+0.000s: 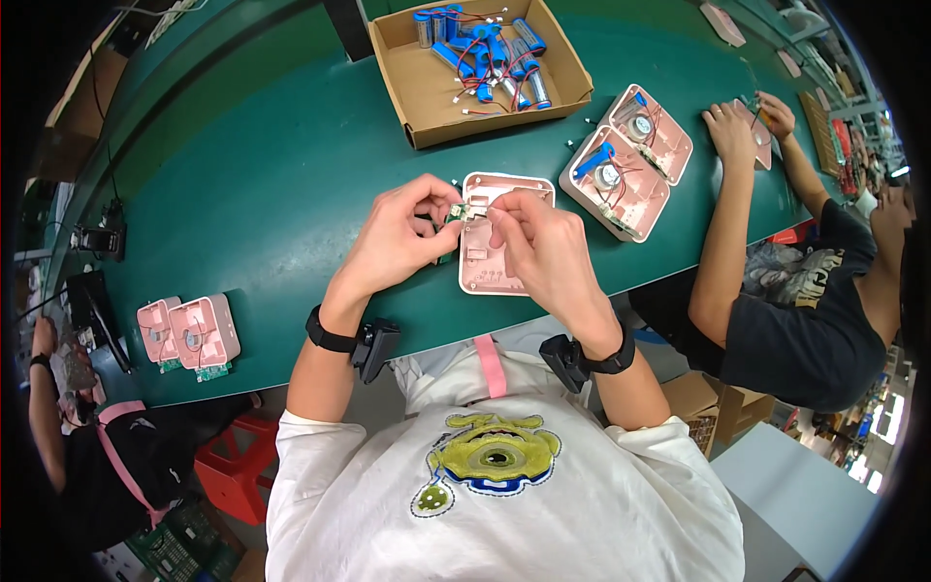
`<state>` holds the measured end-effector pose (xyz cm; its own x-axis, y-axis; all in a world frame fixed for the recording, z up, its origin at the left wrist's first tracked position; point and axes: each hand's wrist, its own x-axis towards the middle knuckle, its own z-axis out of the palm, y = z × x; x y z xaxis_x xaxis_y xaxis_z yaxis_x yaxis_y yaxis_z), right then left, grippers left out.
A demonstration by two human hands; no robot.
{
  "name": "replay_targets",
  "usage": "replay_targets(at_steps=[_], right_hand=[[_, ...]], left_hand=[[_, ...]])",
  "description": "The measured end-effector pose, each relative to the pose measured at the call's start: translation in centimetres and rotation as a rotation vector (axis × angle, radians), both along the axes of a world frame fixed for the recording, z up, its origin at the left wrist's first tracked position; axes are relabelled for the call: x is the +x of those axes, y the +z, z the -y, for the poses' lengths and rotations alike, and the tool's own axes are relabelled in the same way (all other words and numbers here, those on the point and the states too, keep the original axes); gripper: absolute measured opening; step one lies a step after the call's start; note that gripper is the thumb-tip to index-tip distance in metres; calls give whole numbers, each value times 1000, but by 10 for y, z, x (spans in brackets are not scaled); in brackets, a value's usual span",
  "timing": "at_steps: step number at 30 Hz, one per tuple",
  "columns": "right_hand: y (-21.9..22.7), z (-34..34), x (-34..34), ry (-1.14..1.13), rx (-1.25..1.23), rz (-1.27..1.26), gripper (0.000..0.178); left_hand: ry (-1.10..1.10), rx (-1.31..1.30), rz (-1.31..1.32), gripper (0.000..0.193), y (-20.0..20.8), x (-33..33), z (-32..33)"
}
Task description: The person picks up a battery from a box, connects its wire to a circuit board inside a pink plastic housing, and then presses the battery into the housing before setting the assembly aside.
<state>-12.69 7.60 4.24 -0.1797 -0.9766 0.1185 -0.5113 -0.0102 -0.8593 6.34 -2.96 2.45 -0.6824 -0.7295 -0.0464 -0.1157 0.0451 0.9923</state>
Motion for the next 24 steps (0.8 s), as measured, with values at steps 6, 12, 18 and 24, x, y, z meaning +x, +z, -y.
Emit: replay_targets(at_steps=[6, 12, 18, 24], right_hand=[[6, 3, 7, -31, 24, -4, 13], [13, 5, 9, -38, 81, -13, 14], [7, 4, 13, -62, -19, -40, 12], [2, 4, 15, -80, -28, 2, 12]], left_hand=[[-21, -146, -25, 17, -9, 2, -3], [22, -220, -5, 13, -6, -2, -9], [30, -259, -27, 13, -3, -2, -10], [40, -307, -20, 13, 0, -3, -11]])
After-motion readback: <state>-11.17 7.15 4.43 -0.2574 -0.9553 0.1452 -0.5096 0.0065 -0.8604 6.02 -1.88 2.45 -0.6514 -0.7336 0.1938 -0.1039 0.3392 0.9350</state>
